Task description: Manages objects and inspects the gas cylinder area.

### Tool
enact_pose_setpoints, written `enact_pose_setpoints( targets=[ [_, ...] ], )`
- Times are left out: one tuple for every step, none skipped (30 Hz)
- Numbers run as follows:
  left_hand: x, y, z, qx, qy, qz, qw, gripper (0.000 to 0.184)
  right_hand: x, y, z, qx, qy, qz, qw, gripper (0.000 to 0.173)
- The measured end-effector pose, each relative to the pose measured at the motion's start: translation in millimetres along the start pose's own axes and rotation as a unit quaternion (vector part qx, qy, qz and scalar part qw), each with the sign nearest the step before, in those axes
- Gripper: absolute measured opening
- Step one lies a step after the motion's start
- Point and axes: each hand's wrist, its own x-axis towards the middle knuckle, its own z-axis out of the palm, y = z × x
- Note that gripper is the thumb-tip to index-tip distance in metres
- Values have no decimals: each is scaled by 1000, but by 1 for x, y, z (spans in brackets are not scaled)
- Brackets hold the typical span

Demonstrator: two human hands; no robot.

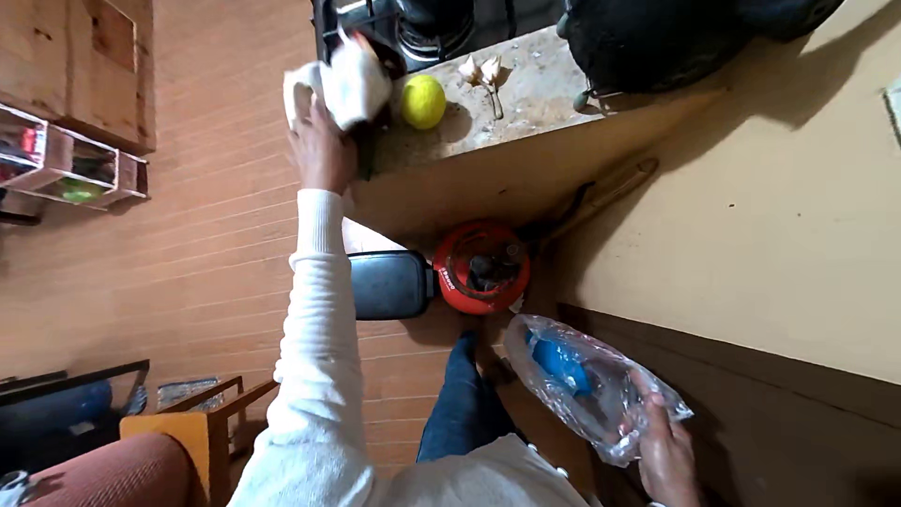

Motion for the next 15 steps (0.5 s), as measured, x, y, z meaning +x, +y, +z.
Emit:
enact_pose_setpoints(
  targets=[
    [1,-5,13,5,-34,-2,999,80,2,1,0,4,-1,-3,1000,45],
    [-2,-9,22,0,-29,0,1000,83,3,2,0,7,-1,-5,1000,46],
    [-9,-9,25,-6,-7,-2,1000,83,4,4,-1,8,-2,-3,1000,46],
    [-19,-6,24,-10,25,-6,1000,84,4,4,-1,5,-3,-1,1000,46],
    [-30,-2,22,-12,72,-6,997,84,5,5,1,4,-2,-1,1000,46],
    [-41,5,23,-21,131,8,991,82,7,5,3,6,-5,0,1000,46],
    [-53,14,29,-38,189,40,980,74,9,6,5,10,-6,3,1000,47],
    [-66,23,42,-64,219,83,970,60,11,6,9,16,-5,9,1000,47],
    [-81,30,61,-92,197,134,967,47,13,6,12,22,0,16,1000,46],
    [-98,37,85,-114,113,172,972,39,15,6,15,24,5,22,999,46],
    [-115,44,115,-111,-7,194,975,31,17,6,18,26,11,24,999,46],
    [-127,48,152,-89,-147,200,965,28,19,5,21,32,15,22,999,45],
    [-134,52,192,-56,-282,200,937,28,21,5,22,37,18,22,999,45],
    [-139,55,232,-15,-395,197,897,30,23,4,23,38,21,19,999,45],
    [-141,59,265,40,-483,196,853,34,24,4,24,35,24,15,999,46]
  ],
)
